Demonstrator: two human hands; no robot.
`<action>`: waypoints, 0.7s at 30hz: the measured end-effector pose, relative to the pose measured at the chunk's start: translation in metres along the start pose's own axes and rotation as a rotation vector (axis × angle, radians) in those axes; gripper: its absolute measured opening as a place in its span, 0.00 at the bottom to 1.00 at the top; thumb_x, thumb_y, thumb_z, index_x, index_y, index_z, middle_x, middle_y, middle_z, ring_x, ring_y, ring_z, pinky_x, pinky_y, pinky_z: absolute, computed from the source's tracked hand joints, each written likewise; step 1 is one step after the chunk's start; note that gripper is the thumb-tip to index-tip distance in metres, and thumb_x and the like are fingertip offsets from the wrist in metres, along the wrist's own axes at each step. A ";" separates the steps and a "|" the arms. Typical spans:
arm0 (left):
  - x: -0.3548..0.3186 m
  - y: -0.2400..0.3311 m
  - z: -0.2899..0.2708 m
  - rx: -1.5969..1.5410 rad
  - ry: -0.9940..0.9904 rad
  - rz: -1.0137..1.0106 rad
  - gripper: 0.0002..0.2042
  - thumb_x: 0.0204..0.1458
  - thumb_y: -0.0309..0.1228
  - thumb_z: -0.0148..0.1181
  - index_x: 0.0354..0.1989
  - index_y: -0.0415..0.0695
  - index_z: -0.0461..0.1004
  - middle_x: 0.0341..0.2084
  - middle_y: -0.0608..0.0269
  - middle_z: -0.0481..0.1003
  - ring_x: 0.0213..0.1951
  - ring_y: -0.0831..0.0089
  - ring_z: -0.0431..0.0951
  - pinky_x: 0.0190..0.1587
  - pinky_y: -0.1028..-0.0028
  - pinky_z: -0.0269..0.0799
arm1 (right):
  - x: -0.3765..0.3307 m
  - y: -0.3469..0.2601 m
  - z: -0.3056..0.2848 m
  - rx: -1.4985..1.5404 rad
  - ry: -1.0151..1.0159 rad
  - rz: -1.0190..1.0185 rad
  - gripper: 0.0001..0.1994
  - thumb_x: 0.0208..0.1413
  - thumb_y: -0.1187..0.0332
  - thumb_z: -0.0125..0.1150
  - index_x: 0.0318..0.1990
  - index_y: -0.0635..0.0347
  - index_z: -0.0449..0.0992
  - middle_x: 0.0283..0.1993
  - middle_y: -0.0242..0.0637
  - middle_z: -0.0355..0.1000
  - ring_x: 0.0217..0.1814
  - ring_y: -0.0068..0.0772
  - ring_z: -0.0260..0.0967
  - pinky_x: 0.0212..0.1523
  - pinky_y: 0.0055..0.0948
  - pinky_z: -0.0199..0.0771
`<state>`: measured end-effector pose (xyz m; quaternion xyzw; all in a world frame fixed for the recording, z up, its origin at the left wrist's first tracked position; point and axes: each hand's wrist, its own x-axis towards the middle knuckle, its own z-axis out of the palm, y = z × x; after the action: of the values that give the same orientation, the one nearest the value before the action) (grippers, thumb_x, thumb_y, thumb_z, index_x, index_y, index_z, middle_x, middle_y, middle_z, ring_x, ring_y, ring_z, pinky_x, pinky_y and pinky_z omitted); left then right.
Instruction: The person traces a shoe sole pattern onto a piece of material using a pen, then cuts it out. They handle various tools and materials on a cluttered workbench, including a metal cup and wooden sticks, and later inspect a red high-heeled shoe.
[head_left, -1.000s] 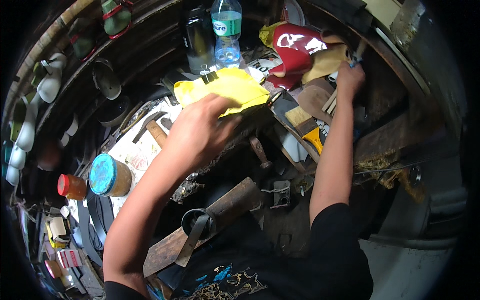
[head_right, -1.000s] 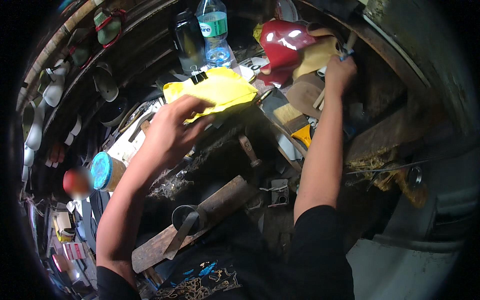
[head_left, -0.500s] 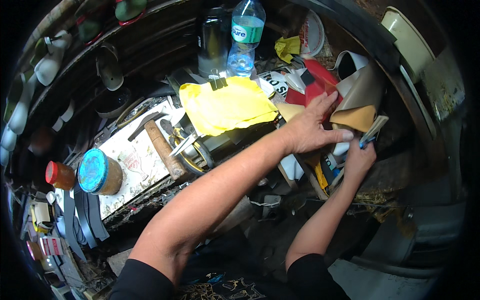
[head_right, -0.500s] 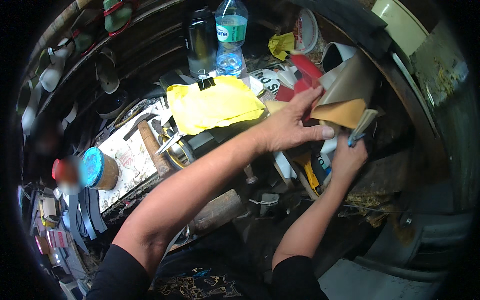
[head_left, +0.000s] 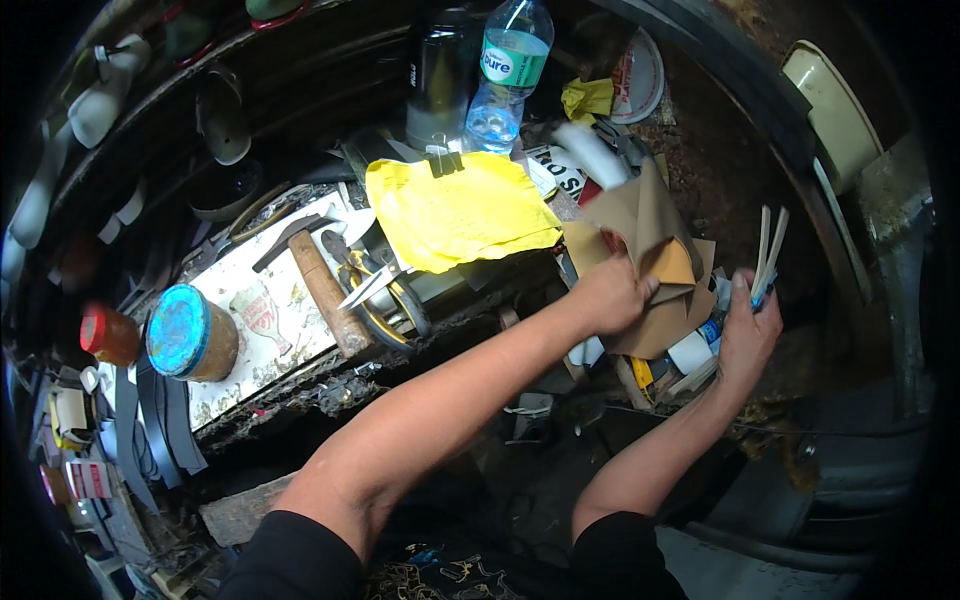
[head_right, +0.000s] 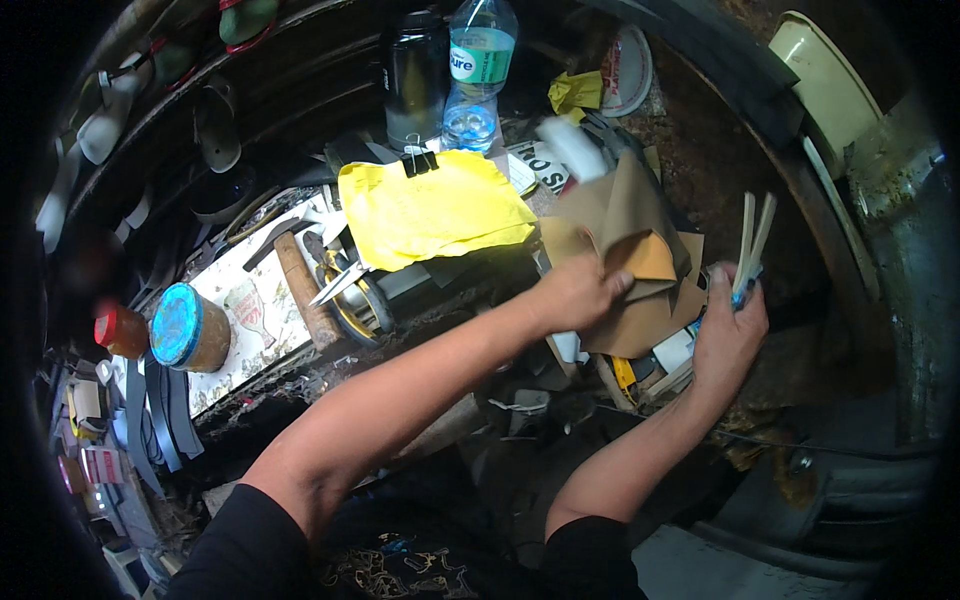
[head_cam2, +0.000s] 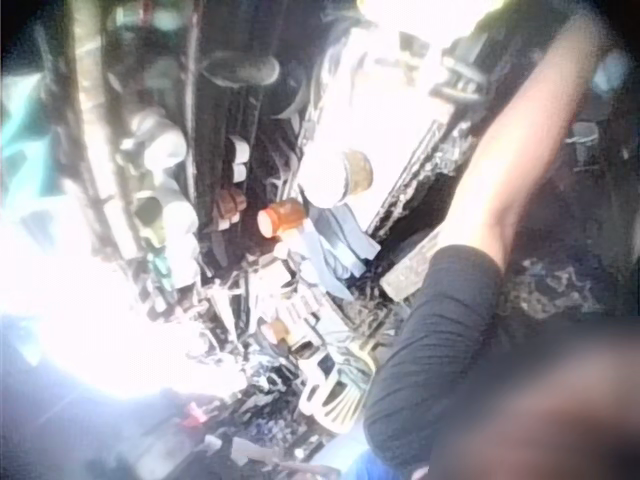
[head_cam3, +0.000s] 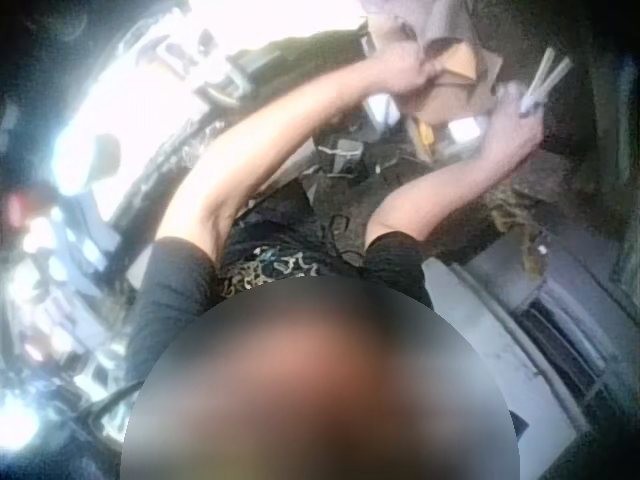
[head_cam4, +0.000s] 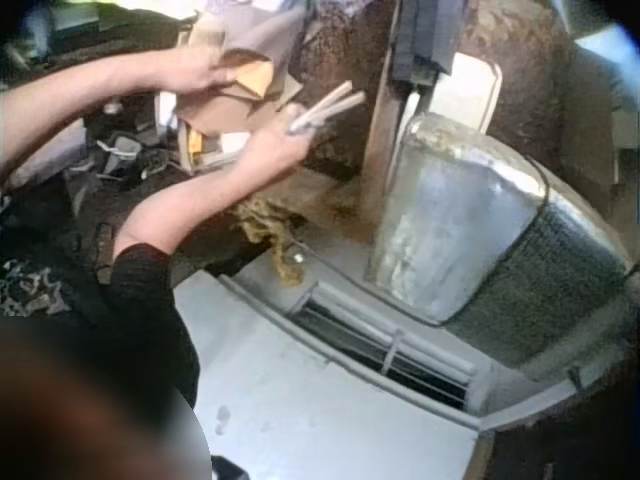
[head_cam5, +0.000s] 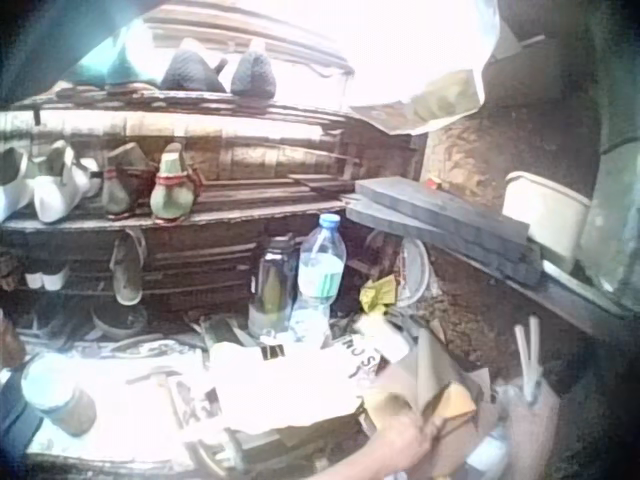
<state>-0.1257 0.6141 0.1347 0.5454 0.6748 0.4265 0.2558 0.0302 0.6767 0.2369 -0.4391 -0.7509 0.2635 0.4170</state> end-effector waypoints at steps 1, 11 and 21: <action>0.000 0.001 0.006 0.174 -0.090 0.058 0.18 0.65 0.37 0.52 0.48 0.33 0.80 0.45 0.36 0.82 0.51 0.40 0.81 0.57 0.51 0.76 | 0.003 -0.010 0.007 -0.047 0.060 -0.067 0.15 0.66 0.64 0.66 0.50 0.68 0.80 0.40 0.44 0.82 0.42 0.32 0.78 0.46 0.40 0.78; -0.045 -0.013 0.016 0.620 0.059 0.305 0.24 0.60 0.33 0.57 0.66 0.40 0.72 0.68 0.41 0.68 0.66 0.47 0.71 0.69 0.56 0.65 | 0.098 0.028 0.172 -0.980 -0.601 -0.125 0.19 0.58 0.63 0.64 0.54 0.61 0.83 0.53 0.58 0.80 0.57 0.59 0.79 0.58 0.49 0.79; -0.162 0.056 -0.091 0.715 -0.344 0.096 0.23 0.60 0.30 0.58 0.65 0.41 0.74 0.55 0.49 0.78 0.60 0.55 0.76 0.64 0.61 0.70 | 0.130 0.040 0.209 -0.958 -0.426 -0.250 0.14 0.65 0.65 0.57 0.49 0.55 0.88 0.55 0.50 0.83 0.56 0.53 0.83 0.56 0.45 0.83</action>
<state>-0.1257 0.4352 0.2090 0.6944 0.7016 0.0787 0.1390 -0.1665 0.8041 0.1509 -0.4243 -0.9015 -0.0771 0.0368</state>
